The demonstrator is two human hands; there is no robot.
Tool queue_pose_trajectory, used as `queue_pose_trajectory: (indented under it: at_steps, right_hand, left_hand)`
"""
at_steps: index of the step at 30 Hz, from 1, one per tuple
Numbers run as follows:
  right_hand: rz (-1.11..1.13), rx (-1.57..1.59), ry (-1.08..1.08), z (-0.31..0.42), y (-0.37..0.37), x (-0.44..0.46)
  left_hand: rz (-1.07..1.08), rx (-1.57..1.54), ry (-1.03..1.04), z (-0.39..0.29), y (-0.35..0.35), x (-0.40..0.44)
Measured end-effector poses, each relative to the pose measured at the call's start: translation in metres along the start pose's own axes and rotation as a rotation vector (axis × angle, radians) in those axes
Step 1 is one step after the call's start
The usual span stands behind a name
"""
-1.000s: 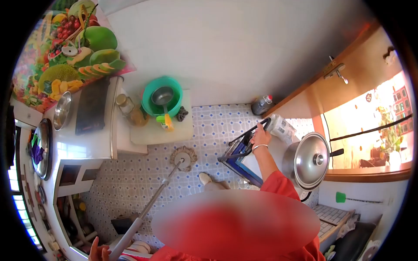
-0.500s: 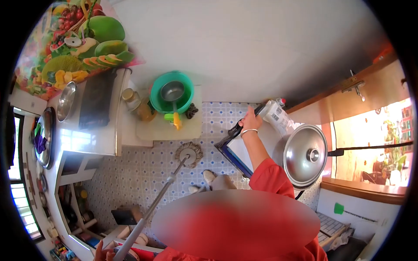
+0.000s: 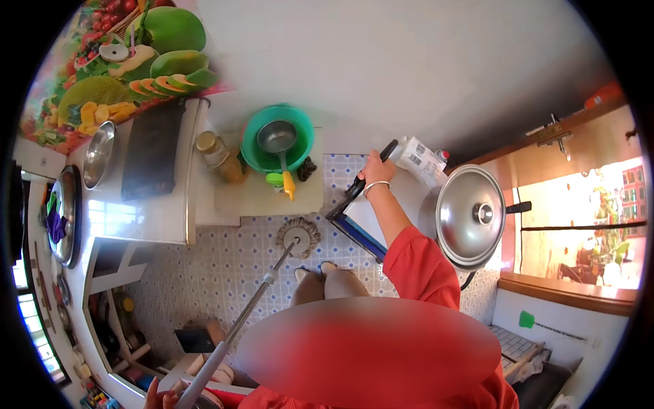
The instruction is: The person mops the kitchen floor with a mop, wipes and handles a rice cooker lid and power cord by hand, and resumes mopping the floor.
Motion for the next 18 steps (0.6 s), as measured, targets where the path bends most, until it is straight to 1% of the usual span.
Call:
queue_pose_trajectory:
  at_steps: [1,3,5,6,13,15,17,18]
  right_hand:
    - [0.019,-0.04,0.002,-0.001,0.002,0.001]
    - [-0.005,-0.048,-0.01,0.0,0.0,0.0]
    - [0.021,-0.078,-0.024,0.002,0.0,-0.001]
    - [0.011,-0.077,-0.024,0.002,-0.002,-0.001]
    - [-0.092,-0.185,-0.056,0.004,-0.006,-0.003]
    - [-0.094,-0.214,-0.084,0.01,-0.005,-0.006]
    - [-0.091,-0.247,-0.081,0.01,-0.003,-0.007]
    - [-0.089,-0.284,-0.071,0.009,-0.003,-0.006]
  left_hand:
    - [-0.009,-0.014,0.042,-0.003,-0.003,0.004]
    - [0.007,-0.028,0.036,-0.003,-0.008,0.015]
    - [-0.019,-0.142,-0.013,-0.004,-0.013,0.023]
    - [-0.007,-0.09,-0.003,-0.011,-0.014,0.027]
    - [0.041,-0.079,0.061,-0.008,-0.025,0.048]
    - [0.074,-0.047,0.042,-0.016,-0.023,0.054]
    - [-0.005,-0.113,0.095,-0.03,-0.026,0.057]
    - [-0.005,-0.116,0.101,-0.03,-0.027,0.058]
Point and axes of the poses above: each hand's wrist, its own x-axis towards the middle knuckle, its own y-axis out of the palm, z = x × y, the point moved 9 cm from there along x, towards the middle knuckle, and after that the axes turned 9 degrees about -x, right-handed, at the moved point
